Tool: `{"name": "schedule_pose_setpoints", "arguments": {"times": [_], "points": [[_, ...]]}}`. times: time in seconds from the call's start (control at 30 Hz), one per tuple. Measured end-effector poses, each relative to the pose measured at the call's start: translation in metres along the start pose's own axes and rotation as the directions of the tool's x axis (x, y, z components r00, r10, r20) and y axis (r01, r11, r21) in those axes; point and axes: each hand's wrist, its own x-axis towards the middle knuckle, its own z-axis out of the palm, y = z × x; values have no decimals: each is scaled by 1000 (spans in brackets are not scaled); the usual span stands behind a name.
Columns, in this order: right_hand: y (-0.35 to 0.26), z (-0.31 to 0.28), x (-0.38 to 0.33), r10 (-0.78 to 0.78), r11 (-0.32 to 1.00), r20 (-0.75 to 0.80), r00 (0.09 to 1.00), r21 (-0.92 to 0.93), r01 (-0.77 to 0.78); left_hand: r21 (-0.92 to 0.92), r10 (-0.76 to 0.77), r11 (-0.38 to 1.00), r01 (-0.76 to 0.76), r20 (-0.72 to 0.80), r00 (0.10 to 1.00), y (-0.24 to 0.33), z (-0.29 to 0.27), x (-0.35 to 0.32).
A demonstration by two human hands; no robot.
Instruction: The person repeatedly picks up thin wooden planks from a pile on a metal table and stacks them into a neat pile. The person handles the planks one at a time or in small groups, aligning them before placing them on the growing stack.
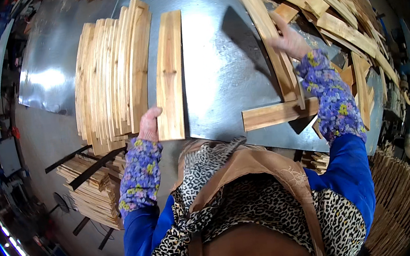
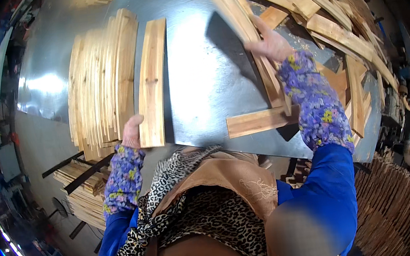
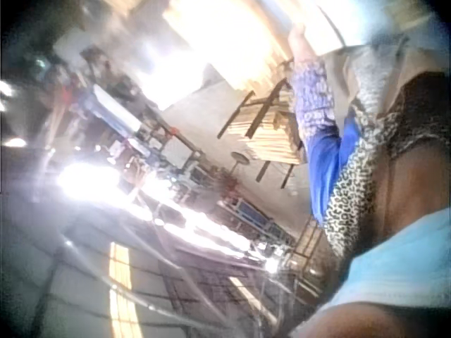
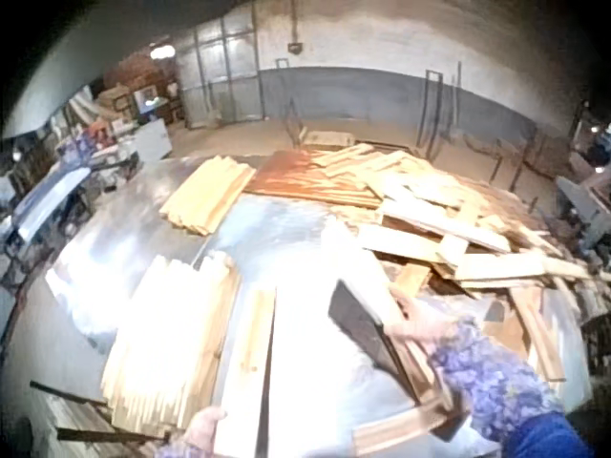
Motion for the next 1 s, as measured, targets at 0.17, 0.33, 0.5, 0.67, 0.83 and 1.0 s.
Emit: {"name": "schedule_pose_setpoints", "arguments": {"times": [0.17,0.33,0.5,0.67,0.83,1.0], "points": [[-70,94,71,137,844,211,968,486,-226,672,396,708,-217,-123,910,29,27,1],[-139,284,71,98,952,417,904,224,-206,968,859,-242,-75,249,448,27,9,-9],[-166,325,31,267,903,525,808,157,-400,825,750,-72,-561,415,514,21,79,-28],[-17,234,-16,-251,821,-384,889,-571,-14,786,450,-236,-572,610,652,-63,126,23],[70,100,-69,325,661,-358,876,-577,-480,446,177,-484,-753,892,415,-175,218,84],[36,80,-31,321,697,-66,945,-659,-283,431,-10,-559,-709,851,526,-218,248,136]]}}
